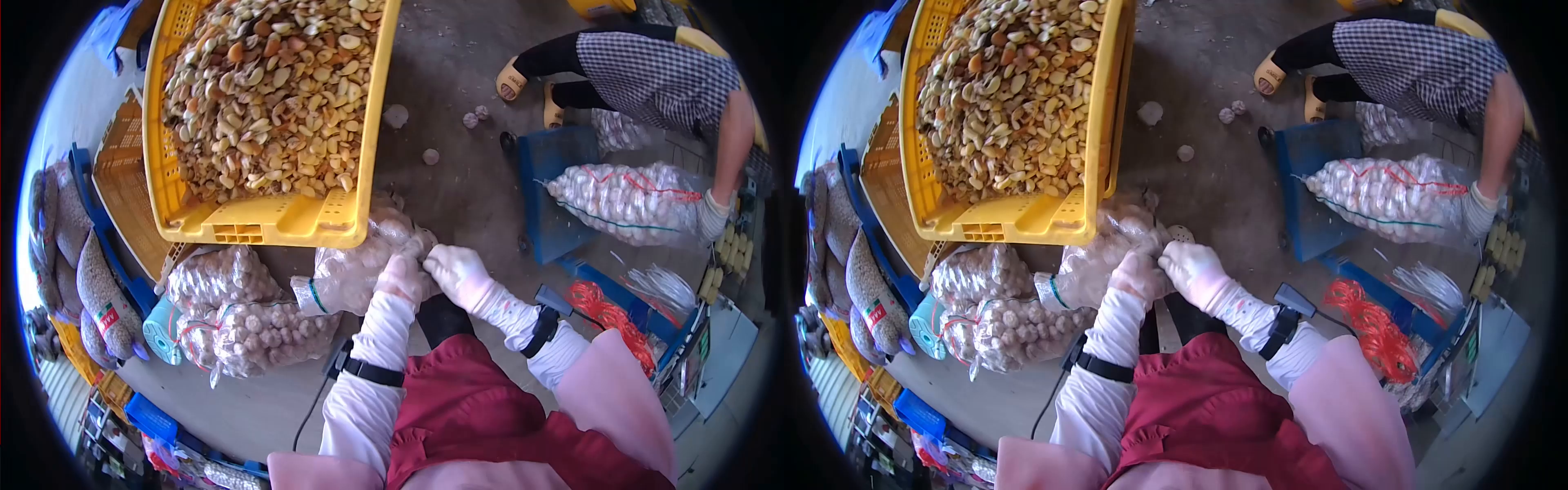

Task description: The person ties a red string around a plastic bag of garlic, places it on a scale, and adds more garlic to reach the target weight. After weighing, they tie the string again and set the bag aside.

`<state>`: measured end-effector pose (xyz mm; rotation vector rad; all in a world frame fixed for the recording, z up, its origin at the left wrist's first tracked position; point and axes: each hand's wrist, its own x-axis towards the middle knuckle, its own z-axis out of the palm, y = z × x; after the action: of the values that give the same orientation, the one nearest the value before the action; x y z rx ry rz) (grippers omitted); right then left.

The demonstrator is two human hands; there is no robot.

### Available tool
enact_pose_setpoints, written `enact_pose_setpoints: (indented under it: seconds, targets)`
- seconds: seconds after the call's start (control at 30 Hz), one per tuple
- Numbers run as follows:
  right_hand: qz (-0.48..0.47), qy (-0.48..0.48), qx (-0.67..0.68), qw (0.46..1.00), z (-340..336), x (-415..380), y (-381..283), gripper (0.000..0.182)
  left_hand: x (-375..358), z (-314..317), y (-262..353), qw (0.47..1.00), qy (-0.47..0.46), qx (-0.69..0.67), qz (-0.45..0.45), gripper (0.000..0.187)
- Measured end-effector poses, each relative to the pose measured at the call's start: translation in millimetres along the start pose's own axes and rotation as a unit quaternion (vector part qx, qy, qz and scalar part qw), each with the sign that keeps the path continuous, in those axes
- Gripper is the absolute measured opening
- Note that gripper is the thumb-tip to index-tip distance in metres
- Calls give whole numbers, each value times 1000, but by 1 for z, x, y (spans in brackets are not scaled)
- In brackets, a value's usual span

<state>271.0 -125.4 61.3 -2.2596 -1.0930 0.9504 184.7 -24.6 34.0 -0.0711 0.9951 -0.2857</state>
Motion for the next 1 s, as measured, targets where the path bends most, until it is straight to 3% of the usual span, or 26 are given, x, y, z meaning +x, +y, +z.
enact_pose_setpoints:
  seconds: [0.03,0.1,0.13,0.2,0.23,0.27,0.3,0.43,0.5,0.53,0.6,0.73,0.8,0.83,0.9,0.97,1.0]
  targets:
    - [-15,10,42,999,-2,-6,-2,17,28,-24,-9,997,-60,38,42,20]
    - [-17,-69,138,988,-17,-11,-2,16,27,-16,-12,988,86,68,110,15]
    - [-13,-65,144,987,-23,-16,-4,16,25,-20,-11,994,72,-44,75,8]
    - [72,52,88,992,-35,-29,-3,19,4,-17,10,996,54,35,-65,16]
    - [72,26,75,994,-34,-38,11,18,1,-16,18,989,34,83,-114,22]
    - [42,33,71,996,-22,-44,23,15,-4,-10,23,978,50,172,-104,27]
    - [11,40,66,997,-16,-45,28,12,-2,-10,22,977,53,178,-109,27]
    - [64,60,-13,996,3,-50,30,16,6,-11,14,950,173,251,-68,33]
    - [102,30,-15,994,18,-50,39,11,8,-9,6,949,219,228,26,17]
    - [55,73,22,996,25,-49,44,8,8,-8,3,946,222,234,23,17]
    - [53,73,57,994,35,-43,51,9,6,-7,-4,944,216,230,92,21]
    - [28,147,195,969,54,-33,56,9,4,-21,0,952,176,249,29,23]
    - [49,143,232,961,56,-30,56,14,12,-26,-6,919,106,362,115,23]
    - [49,148,235,959,58,-23,57,14,16,-28,-10,917,106,368,114,23]
    - [-28,151,207,966,63,-4,54,16,20,-24,-16,895,249,350,122,24]
    - [-39,152,226,961,66,2,49,15,19,-27,-14,899,218,357,131,21]
    - [-36,160,285,944,66,4,49,16,22,-26,-13,819,191,480,248,18]
